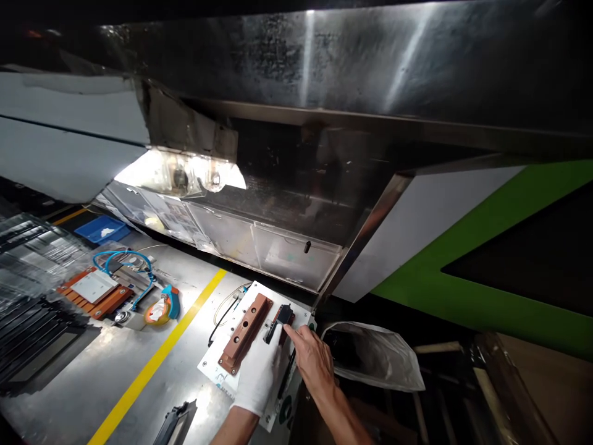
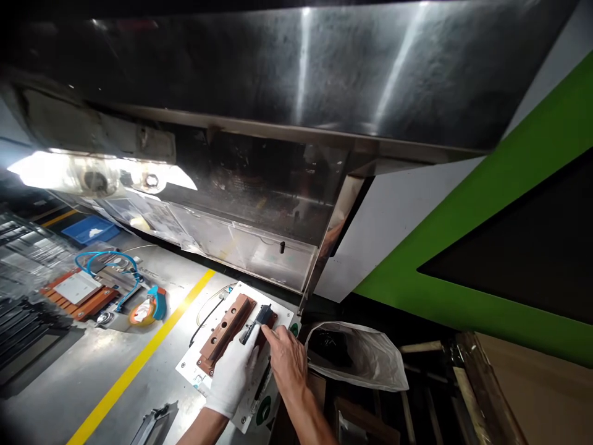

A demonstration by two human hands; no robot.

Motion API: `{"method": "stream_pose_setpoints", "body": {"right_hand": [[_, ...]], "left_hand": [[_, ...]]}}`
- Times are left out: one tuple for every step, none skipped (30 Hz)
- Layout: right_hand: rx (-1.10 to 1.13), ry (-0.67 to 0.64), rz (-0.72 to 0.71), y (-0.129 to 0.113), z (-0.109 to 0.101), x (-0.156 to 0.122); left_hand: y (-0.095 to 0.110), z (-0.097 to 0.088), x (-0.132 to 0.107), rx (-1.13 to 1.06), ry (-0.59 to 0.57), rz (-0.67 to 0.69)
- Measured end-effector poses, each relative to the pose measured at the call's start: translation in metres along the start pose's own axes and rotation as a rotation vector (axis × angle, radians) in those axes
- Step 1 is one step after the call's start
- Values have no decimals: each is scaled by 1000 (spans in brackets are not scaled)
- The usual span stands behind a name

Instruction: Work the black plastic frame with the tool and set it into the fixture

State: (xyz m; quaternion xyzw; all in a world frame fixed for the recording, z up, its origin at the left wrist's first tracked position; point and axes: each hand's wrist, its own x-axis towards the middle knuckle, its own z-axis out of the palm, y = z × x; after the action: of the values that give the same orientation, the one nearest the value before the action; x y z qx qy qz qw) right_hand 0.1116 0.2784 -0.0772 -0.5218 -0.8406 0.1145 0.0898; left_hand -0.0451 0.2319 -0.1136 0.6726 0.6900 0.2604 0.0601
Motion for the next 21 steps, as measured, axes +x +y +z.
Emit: {"method": "stream_pose_setpoints", "body": {"right_hand": [[11, 11, 18, 0, 3, -5], [27, 21, 35, -1, 6, -12], [48, 28, 47, -3, 10, -20], [72, 32, 47, -5, 14, -29], [99, 35, 33, -9, 19, -39], [125, 38, 10, -13, 24, -48], [143, 44, -15, -18, 28, -57], [155, 50, -37, -24, 32, -64], [160, 56, -53, -30, 36, -70], [158, 59, -61, -36, 39, -74], [154, 59, -57, -41, 41, -76], [149, 57, -47, -46, 43, -78], [148, 54, -36, -49, 44, -78], [147, 52, -26, -51, 45, -77], [144, 51, -19, -53, 45, -76], [141, 50, -16, -54, 44, -74], [138, 49, -15, -54, 43, -72], [135, 43, -17, -55, 41, -70], [131, 33, -15, -55, 38, -68], [129, 22, -13, -55, 36, -66], [127, 10, -11, -55, 33, -65]], "left_hand": [[-3, -1, -6, 12, 30, 25], [-6, -2, -14, 19, 72, 54], [-10, -3, -23, 27, 119, 85], [-15, -3, -34, 41, 165, 112], [-20, -4, -45, 66, 201, 131], [-25, -5, -56, 97, 223, 150], [-30, -6, -66, 128, 222, 170], [-33, -7, -74, 156, 208, 191], [-36, -8, -80, 181, 201, 213], [-38, -9, -84, 199, 196, 234], [-39, -9, -86, 211, 194, 252], [-40, -9, -86, 218, 192, 260], [-41, -9, -86, 225, 191, 257], [-41, -8, -85, 226, 195, 255], [-42, -7, -83, 218, 184, 250], [-43, -6, -82, 204, 169, 240], [-43, -5, -81, 189, 164, 230], [-44, -3, -80, 171, 159, 219], [-45, -1, -79, 150, 151, 206], [-46, 1, -79, 128, 138, 191], [-46, 3, -79, 112, 123, 173]]}}
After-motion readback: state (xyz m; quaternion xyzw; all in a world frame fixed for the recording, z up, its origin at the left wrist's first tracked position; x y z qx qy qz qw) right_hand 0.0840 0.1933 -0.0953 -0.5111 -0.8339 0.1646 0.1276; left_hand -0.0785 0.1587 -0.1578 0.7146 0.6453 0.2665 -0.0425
